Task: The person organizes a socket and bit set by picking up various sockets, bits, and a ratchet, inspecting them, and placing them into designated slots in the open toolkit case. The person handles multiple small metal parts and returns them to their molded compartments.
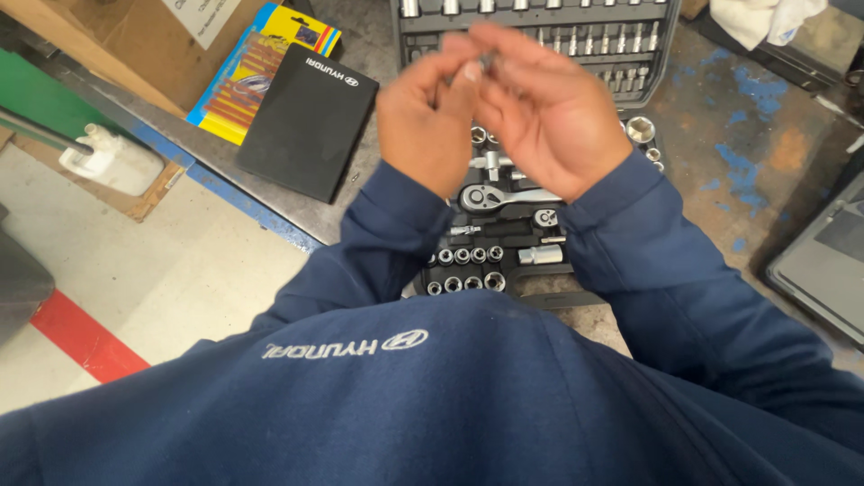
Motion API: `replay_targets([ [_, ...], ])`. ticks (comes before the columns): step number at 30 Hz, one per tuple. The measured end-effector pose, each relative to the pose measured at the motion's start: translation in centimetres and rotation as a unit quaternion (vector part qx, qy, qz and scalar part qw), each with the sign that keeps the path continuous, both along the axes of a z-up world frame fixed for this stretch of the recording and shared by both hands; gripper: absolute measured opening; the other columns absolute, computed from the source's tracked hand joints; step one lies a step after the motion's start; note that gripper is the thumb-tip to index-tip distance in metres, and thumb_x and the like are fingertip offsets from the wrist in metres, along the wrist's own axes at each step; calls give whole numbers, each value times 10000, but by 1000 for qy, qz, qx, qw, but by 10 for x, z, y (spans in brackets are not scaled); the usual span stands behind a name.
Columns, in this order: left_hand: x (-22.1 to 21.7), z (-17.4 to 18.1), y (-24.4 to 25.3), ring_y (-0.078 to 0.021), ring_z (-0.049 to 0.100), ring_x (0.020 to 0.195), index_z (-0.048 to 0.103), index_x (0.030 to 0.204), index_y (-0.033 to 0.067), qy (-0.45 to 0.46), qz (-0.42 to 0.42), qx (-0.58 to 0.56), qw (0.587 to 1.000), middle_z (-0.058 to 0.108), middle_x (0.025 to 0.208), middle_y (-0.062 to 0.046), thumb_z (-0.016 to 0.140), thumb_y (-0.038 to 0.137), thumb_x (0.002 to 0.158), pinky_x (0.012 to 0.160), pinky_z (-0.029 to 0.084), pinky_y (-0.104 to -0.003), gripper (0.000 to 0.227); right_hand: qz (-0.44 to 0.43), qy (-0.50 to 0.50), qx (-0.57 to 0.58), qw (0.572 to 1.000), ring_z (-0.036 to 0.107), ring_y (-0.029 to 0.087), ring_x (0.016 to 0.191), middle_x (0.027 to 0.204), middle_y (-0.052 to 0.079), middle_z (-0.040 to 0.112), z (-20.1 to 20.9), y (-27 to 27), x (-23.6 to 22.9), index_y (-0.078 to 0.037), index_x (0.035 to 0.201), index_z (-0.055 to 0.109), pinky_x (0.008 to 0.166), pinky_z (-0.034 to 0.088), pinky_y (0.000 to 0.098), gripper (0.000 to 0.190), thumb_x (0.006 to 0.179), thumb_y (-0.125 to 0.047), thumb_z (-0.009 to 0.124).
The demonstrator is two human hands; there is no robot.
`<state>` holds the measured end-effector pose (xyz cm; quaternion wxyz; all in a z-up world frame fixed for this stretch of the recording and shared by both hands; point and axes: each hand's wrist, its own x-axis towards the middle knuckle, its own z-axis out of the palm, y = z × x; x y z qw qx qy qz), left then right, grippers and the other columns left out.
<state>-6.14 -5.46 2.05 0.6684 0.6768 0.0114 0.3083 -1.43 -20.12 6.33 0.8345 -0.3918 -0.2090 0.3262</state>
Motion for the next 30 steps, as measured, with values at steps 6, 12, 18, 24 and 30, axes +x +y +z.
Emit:
replay_targets([
  [6,-37,-25,-10,13,466,595,735,1082,5,64,-6,-62,996,604,690,76,672,82,1007,526,379,-207,125,-32,3,-117,993,718,217,1097,1162,161,688,-24,-5,-13,98,1298,561,1039,563,375,282,1038,-10,571],
  [12,-45,-13,-1,9,407,578,722,1142,10,71,-28,2,997,496,642,93,714,76,992,508,324,-220,164,-61,-90,-188,976,731,144,905,1014,100,729,-20,-9,-11,26,1193,609,788,625,260,234,1030,-127,677],
  [18,-42,7,1,0,395,580,707,1151,10,4,-26,42,999,479,647,88,724,82,997,518,315,-220,171,-111,-202,-246,941,761,164,875,995,131,754,8,-12,-7,46,1127,643,703,614,239,196,1050,-128,690],
  [24,-41,24,2,-3,401,597,680,1172,6,-34,-37,5,999,500,678,80,687,93,1066,538,298,-223,137,-101,-323,-169,926,767,187,1024,1151,150,739,24,-12,-13,60,1285,604,814,630,261,181,1151,-60,625],
  [30,-48,32,4,4,406,619,639,1252,26,-63,-41,38,996,486,691,85,694,102,1051,559,317,-216,221,-139,-344,-222,902,764,178,844,997,125,756,31,-10,-18,56,1169,638,636,600,250,172,1140,-106,587],
])
